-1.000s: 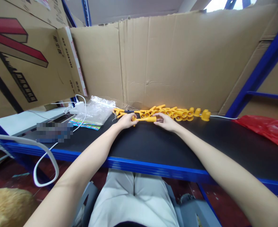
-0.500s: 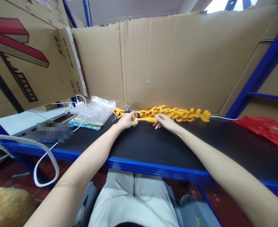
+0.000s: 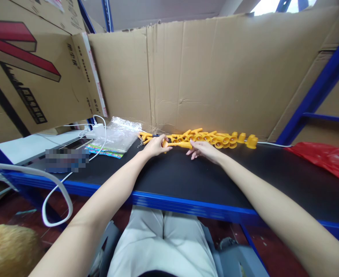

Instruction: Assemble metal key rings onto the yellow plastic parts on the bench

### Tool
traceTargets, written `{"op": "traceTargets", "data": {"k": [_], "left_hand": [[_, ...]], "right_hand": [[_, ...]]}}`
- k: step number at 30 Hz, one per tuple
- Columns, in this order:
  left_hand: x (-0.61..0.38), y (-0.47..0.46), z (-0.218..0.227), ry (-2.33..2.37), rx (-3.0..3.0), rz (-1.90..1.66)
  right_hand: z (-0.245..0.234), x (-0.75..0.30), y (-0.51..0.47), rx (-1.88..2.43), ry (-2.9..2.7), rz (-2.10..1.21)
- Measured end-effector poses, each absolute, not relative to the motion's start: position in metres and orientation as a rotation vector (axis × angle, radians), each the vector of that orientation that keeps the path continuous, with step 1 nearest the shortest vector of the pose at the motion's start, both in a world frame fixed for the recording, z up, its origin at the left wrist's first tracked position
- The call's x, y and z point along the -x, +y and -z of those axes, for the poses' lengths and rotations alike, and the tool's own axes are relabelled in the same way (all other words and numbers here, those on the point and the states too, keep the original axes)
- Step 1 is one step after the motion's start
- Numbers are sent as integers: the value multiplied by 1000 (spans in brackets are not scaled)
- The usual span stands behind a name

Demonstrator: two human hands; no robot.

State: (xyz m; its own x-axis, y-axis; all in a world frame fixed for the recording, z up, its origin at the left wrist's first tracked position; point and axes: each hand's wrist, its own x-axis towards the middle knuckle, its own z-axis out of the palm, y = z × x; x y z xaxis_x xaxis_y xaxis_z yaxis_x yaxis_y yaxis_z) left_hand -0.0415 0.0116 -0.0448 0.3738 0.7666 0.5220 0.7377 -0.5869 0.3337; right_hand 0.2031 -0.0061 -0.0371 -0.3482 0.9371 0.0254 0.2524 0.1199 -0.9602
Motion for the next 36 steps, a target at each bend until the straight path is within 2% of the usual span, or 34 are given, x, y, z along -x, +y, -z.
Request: {"op": "traceTargets", "data": {"k": [22,36], "left_hand": [[39,8,44,1458,-2592,-1024],[38,7,43,1495,-2583,-1057]], "right_hand": [[37,-207,-6,1116,-1698,-1370],[36,-201,-7,1132,-1678,-1309]]}}
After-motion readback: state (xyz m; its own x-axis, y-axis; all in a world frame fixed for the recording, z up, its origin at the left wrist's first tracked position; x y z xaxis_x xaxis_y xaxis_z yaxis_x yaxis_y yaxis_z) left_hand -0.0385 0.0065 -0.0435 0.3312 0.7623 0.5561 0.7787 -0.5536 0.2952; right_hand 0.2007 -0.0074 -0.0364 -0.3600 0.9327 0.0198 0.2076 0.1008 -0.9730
